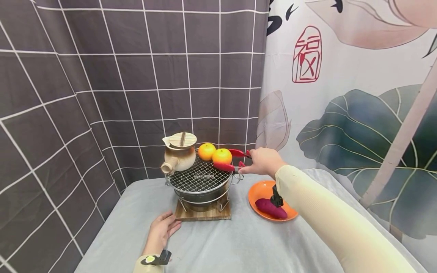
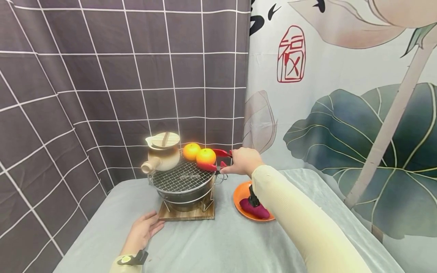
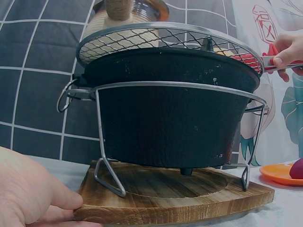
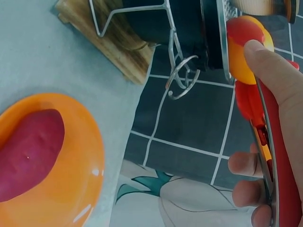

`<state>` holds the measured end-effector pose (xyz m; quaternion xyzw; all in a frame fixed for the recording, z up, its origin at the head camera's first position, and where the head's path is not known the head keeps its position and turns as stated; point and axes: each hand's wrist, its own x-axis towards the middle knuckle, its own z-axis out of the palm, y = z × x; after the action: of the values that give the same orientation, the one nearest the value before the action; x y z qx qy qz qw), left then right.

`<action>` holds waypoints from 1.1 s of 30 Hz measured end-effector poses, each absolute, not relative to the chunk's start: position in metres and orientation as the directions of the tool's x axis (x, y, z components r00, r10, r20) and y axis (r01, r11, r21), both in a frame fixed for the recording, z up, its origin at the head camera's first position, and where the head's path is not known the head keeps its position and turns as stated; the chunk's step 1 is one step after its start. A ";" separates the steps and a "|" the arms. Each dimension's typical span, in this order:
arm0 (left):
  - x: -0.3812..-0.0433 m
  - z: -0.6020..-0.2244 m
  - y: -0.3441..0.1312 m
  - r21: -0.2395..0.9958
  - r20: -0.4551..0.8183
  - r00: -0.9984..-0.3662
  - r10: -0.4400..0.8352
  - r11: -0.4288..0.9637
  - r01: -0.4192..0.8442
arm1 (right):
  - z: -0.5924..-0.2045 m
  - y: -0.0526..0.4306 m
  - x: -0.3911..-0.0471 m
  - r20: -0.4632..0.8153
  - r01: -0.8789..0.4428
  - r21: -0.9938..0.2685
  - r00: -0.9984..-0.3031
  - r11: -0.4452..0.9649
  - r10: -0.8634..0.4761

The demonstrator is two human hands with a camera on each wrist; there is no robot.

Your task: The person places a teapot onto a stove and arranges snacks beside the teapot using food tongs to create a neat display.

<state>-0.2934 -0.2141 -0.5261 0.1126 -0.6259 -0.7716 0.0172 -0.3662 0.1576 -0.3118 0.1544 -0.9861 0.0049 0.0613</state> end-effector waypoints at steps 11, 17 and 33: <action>-0.291 -0.525 -0.212 0.972 -0.157 -0.972 -0.175 -0.201 -0.121 | -0.312 0.160 -0.367 0.130 -0.307 0.002 -0.944 0.952 -0.305; -0.291 -0.526 -0.213 0.973 -0.156 -0.972 -0.174 -0.198 -0.121 | -0.312 0.161 -0.366 0.126 -0.308 -0.008 -0.944 0.951 -0.305; -0.293 -0.526 -0.214 0.972 -0.168 -0.970 -0.173 -0.193 -0.133 | -0.314 0.173 -0.362 0.149 -0.326 -0.047 -0.937 0.944 -0.316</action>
<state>-0.2933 -0.2136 -0.5262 0.1208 -0.6350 -0.7629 0.0130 -0.3621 0.1733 -0.3143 0.1630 -0.9835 0.0354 0.0700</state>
